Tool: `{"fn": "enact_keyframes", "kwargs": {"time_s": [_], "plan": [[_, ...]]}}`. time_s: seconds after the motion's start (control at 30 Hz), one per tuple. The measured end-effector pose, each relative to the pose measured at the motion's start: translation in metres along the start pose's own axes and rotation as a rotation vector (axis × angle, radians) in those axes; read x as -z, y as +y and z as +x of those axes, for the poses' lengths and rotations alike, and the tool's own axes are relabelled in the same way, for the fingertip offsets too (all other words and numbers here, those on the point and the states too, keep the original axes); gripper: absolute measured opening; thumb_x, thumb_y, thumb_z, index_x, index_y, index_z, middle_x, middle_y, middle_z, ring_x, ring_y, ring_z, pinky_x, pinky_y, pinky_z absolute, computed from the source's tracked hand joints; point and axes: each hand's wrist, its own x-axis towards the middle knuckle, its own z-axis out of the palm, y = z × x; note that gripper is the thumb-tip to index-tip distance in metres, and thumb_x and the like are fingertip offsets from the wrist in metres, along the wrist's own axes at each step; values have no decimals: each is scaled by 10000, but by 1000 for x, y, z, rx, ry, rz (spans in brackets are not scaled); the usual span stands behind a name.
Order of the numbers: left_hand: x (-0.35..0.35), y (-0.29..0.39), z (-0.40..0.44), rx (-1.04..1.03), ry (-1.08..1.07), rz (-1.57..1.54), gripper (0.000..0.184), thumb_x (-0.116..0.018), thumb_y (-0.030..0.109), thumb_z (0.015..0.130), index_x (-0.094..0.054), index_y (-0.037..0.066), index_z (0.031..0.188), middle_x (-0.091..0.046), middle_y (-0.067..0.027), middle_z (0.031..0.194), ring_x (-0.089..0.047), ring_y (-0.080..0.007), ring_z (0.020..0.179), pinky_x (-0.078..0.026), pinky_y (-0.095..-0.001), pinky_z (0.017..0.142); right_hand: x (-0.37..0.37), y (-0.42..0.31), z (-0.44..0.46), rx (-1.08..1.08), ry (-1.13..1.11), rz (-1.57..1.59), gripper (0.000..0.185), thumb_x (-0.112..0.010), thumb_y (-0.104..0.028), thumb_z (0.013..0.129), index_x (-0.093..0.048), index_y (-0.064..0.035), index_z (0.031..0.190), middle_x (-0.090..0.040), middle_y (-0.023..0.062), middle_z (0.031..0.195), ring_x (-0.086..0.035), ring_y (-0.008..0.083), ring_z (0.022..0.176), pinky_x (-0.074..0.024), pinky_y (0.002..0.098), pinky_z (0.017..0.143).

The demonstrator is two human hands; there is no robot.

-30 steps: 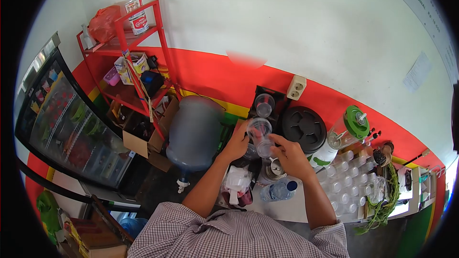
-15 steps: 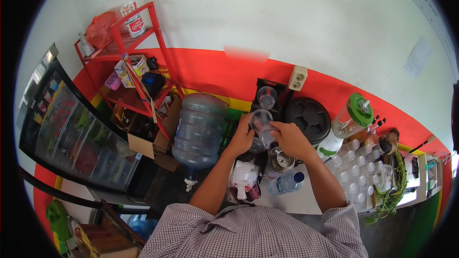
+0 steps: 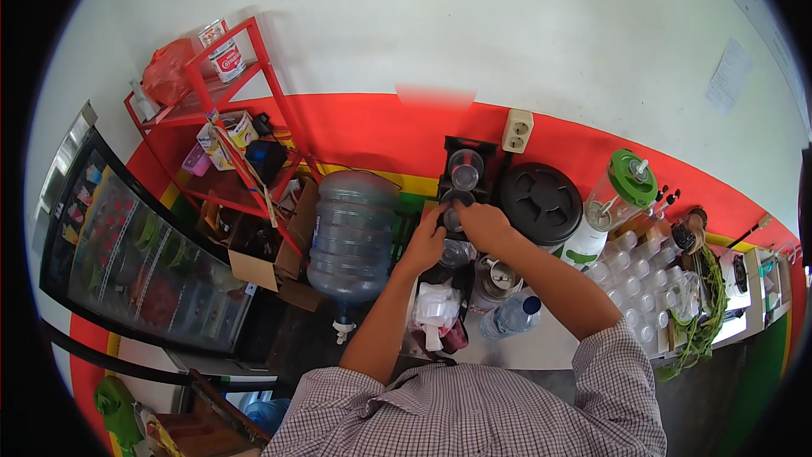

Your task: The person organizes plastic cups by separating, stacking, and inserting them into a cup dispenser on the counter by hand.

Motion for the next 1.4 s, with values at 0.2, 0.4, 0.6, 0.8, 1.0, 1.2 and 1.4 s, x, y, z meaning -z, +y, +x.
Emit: {"fn": "enact_keyframes", "kwargs": {"time_s": [0.2,0.4,0.6,0.8,1.0,1.2,1.4], "plan": [[-3,-15,4,-70,-12,-102,568,-466,-40,961,-480,-27,1529,-581,-243,1452,-557,-333,1377,-397,-363,1165,-11,-8,7,-112,-15,9,577,-724,-116,879,-542,-19,1418,-766,201,1002,-787,366,918,-635,471,749],[0,7,2,-18,-3,-49,547,-493,-73,954,-527,-15,1497,-599,-196,1473,-542,-282,1414,-382,-361,1193,0,-12,6,-153,-50,-79,511,-734,-162,888,-588,-3,1351,-778,187,1076,-795,332,958,-631,456,768],[15,55,-22,3,-6,-109,539,-658,11,988,-517,-5,1507,-589,-209,1492,-541,-297,1431,-382,-375,1197,37,-16,-28,-161,-207,-12,564,-768,-238,902,-570,6,1371,-741,207,1201,-762,328,1080,-613,439,837],[41,111,-83,-24,-10,-121,385,-637,13,996,-629,-21,1379,-706,-153,1334,-652,-244,1282,-450,-362,1124,109,-51,-139,-63,149,311,705,-741,-339,959,-478,-73,1556,-705,199,1281,-715,392,1100,-583,452,913],[17,134,-122,-47,-241,-243,237,-617,10,1010,-723,-23,1219,-765,-108,1150,-711,-177,1065,-540,-320,960,103,-67,-231,-361,186,853,628,-788,-193,938,-563,-69,1512,-746,207,1252,-726,351,1134,-576,426,958],[-19,129,-140,66,-590,-283,245,-616,22,1015,-726,-19,1230,-764,-85,1154,-676,-121,976,-521,-274,898,88,-64,-294,-586,53,715,614,-779,-242,963,-563,-102,1520,-734,191,1293,-708,336,1181,-585,431,951],[-56,138,-161,53,-677,-328,233,-629,79,1014,-744,-7,1198,-775,-76,1166,-701,-122,1007,-521,-270,900,65,-26,-372,-872,-67,658,592,-734,-326,986,-568,-62,1489,-708,235,1316,-675,403,1210,-531,465,1019]]}}
